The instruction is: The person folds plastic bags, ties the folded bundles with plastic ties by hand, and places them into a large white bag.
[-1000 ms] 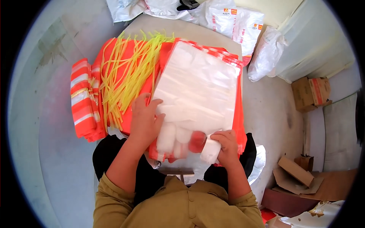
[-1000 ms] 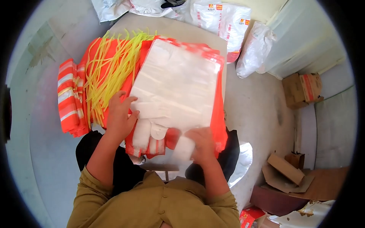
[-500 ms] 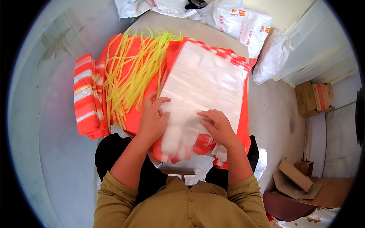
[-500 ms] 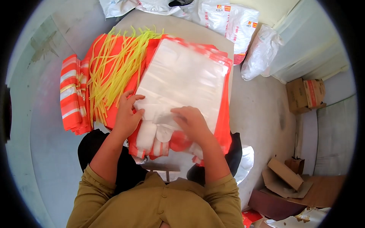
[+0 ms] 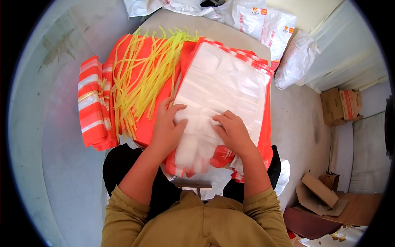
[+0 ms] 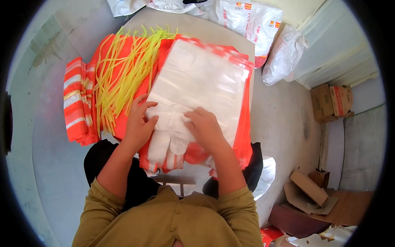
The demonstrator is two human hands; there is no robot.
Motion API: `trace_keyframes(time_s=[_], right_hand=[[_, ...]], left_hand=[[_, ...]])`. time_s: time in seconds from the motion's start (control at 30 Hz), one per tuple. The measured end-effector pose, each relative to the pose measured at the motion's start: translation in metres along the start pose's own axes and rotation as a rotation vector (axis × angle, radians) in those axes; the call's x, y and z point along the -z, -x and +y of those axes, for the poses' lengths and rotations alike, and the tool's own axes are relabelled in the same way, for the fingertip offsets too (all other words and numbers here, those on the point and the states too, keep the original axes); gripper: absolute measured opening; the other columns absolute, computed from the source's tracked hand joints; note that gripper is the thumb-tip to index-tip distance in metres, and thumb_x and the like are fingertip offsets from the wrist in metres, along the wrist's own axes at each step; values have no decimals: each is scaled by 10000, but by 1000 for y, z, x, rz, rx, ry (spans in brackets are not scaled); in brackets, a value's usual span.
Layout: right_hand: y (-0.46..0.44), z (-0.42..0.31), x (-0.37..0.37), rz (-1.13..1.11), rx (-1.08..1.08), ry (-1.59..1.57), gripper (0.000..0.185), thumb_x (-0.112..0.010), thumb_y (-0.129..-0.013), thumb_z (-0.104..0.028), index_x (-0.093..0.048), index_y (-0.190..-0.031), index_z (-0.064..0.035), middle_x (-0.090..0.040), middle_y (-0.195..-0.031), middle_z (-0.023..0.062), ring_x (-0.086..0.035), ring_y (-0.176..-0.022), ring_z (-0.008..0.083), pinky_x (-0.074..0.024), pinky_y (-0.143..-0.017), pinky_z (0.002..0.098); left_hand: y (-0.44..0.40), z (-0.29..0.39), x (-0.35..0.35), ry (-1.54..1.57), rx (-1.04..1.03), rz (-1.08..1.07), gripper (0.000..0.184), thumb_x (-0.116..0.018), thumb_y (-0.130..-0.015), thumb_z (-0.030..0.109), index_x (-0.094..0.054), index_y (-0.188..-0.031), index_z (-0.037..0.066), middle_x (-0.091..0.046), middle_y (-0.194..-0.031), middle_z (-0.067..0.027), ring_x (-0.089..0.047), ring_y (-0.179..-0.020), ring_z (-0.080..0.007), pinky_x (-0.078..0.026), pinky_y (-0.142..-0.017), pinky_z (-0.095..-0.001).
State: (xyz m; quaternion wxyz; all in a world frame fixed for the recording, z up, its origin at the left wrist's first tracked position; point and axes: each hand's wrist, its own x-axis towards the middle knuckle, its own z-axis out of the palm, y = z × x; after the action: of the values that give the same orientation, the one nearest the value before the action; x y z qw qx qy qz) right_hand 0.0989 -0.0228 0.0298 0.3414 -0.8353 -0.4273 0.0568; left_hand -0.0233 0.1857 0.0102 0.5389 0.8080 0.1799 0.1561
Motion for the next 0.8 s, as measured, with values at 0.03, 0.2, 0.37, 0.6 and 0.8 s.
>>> trace_keyframes(time_s=[0.03,0.2,0.37,0.6,0.8], right_hand=[[2,1,0,5,-20,-1,193,-707,-858,-54,-713,-1046,-11,-644,-949,171,-626,-904,385,-511,-794,454],[13,4,-1,26,-106,8,183,-699,-887,-52,-704,-1061,4,-631,-959,145,-638,-878,335,-530,-795,404],[11,8,-1,52,-20,-102,136,-708,-873,-11,-686,-1007,-6,-663,-1011,111,-634,-948,311,-532,-840,389],[-3,6,-4,8,124,-90,107,-686,-872,0,-662,-972,-32,-698,-1049,107,-611,-1027,317,-503,-905,412],[5,6,-8,19,-19,-52,104,-681,-881,-65,-671,-977,-27,-687,-1008,145,-611,-980,376,-495,-876,451]], left_hand=[[1,-4,0,-3,-38,10,437,-691,-876,-11,-611,-1296,74,-442,-1500,-125,-595,-1155,-210,-503,-876,-306],[0,-30,5,142,-28,-57,491,-609,-916,-64,-517,-1387,41,-466,-1437,-111,-617,-1171,-179,-516,-908,-299],[-3,-26,7,92,34,-70,459,-595,-921,-95,-545,-1364,16,-593,-1251,-84,-665,-1035,-143,-528,-868,-277],[-7,-36,-1,143,-10,-55,439,-624,-931,-92,-556,-1357,-8,-645,-1145,-73,-665,-990,-113,-523,-818,-252],[-6,-32,-2,118,-5,-37,414,-635,-937,-77,-575,-1340,1,-640,-1108,-52,-653,-945,-103,-513,-797,-238]])
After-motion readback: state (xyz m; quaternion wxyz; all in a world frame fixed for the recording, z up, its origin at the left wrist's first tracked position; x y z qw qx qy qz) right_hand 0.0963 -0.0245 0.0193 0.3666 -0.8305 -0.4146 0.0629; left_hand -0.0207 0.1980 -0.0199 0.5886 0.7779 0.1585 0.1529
